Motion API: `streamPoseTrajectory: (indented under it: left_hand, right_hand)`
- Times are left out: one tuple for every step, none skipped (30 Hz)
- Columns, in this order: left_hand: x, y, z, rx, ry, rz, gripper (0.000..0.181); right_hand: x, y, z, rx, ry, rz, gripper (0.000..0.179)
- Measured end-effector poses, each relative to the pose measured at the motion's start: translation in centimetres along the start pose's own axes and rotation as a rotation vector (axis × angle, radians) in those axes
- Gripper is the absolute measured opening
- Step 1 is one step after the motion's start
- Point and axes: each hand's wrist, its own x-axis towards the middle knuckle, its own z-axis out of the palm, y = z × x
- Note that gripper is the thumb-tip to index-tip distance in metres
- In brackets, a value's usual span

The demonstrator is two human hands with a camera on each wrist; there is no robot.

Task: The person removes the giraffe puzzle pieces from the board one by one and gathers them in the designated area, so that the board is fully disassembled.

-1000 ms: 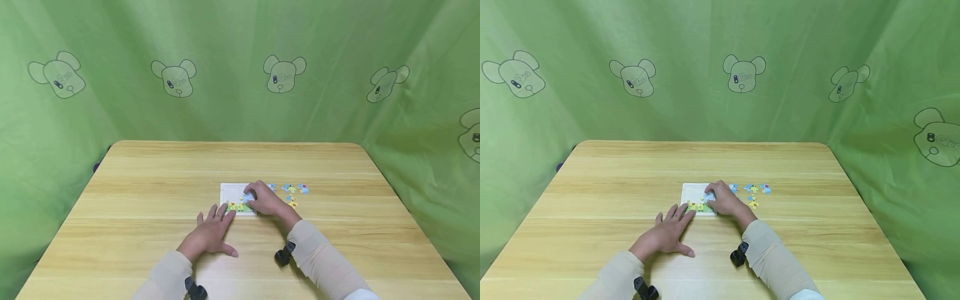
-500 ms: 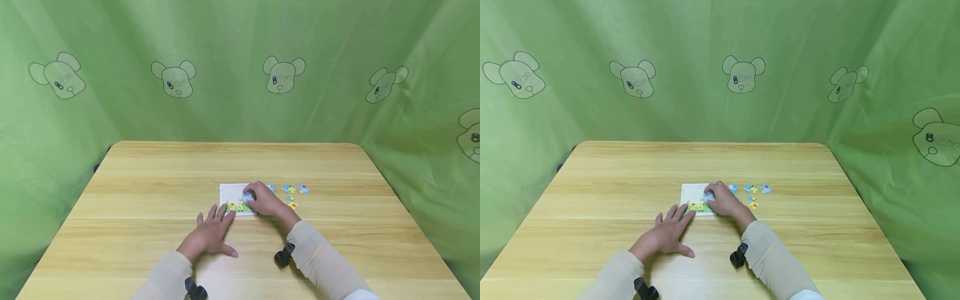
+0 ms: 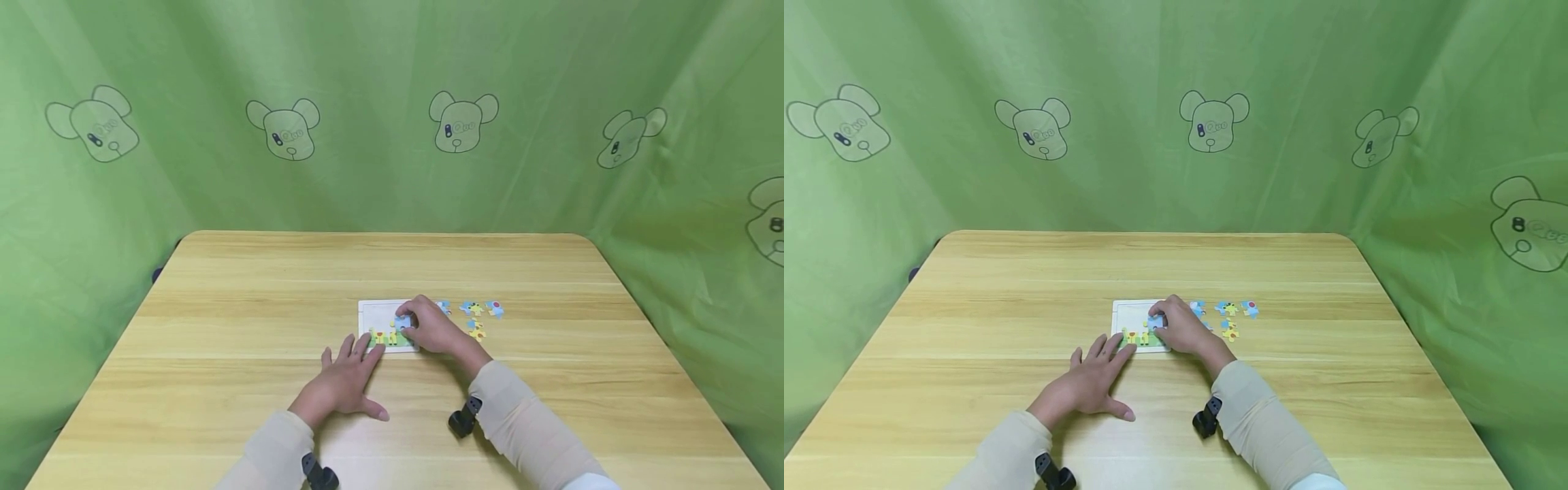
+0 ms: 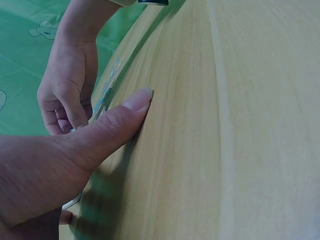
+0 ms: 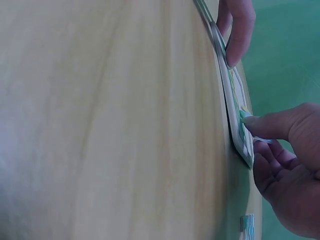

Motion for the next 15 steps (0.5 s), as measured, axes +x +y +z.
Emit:
streamPoseTrajectory:
  left_hand:
    - [-0.02, 0.01, -0.01, -0.001, 0.000, 0.000, 0.117]
    - [-0.03, 0.02, -0.01, -0.001, 0.000, 0.001, 0.117]
    - [-0.02, 0.03, -0.01, -0.002, 0.000, 0.001, 0.117]
    - [-0.02, 0.04, -0.01, -0.002, -0.001, 0.001, 0.117]
    - [-0.03, 0.06, -0.02, -0.001, -0.002, 0.001, 0.117]
    - [-0.04, 0.07, -0.03, 0.000, -0.003, 0.000, 0.117]
    - [-0.06, 0.10, -0.03, 0.002, -0.003, 0.001, 0.117]
    - [-0.08, 0.11, -0.03, 0.002, -0.003, 0.002, 0.117]
    - [-0.09, 0.14, -0.04, 0.004, -0.001, 0.004, 0.117]
    - [-0.12, 0.16, -0.05, 0.005, -0.002, 0.004, 0.117]
    - [-0.13, 0.17, -0.07, 0.007, -0.002, 0.004, 0.117]
    - [-0.13, 0.18, -0.07, 0.008, -0.001, 0.003, 0.117]
    - [-0.13, 0.18, -0.07, 0.008, 0.000, 0.003, 0.117]
    - [-0.11, 0.18, -0.07, 0.008, 0.000, 0.003, 0.117]
    - [-0.09, 0.17, -0.07, 0.008, -0.002, 0.001, 0.117]
  right_hand:
    - [-0.02, 0.03, 0.00, 0.001, 0.000, -0.004, 0.030]
    - [-0.03, 0.06, -0.02, 0.007, -0.001, -0.007, 0.030]
    - [-0.07, 0.08, -0.04, 0.013, 0.000, -0.008, 0.030]
    - [-0.10, 0.09, -0.07, 0.021, 0.001, -0.010, 0.030]
    - [-0.14, 0.14, -0.11, 0.023, 0.003, -0.013, 0.030]
    - [-0.17, 0.18, -0.14, 0.027, 0.006, -0.014, 0.029]
    - [-0.20, 0.22, -0.18, 0.031, 0.010, -0.013, 0.029]
    - [-0.23, 0.27, -0.22, 0.038, 0.014, -0.011, 0.029]
    - [-0.26, 0.33, -0.26, 0.038, 0.019, -0.008, 0.028]
    - [-0.29, 0.39, -0.32, 0.037, 0.024, -0.005, 0.028]
    - [-0.33, 0.45, -0.38, 0.038, 0.029, -0.002, 0.027]
    - [-0.36, 0.51, -0.43, 0.040, 0.035, 0.001, 0.027]
    - [-0.41, 0.58, -0.50, 0.040, 0.040, 0.002, 0.026]
    - [-0.49, 0.64, -0.57, 0.040, 0.045, 0.002, 0.026]
    - [-0.56, 0.72, -0.65, 0.037, 0.050, 0.003, 0.026]
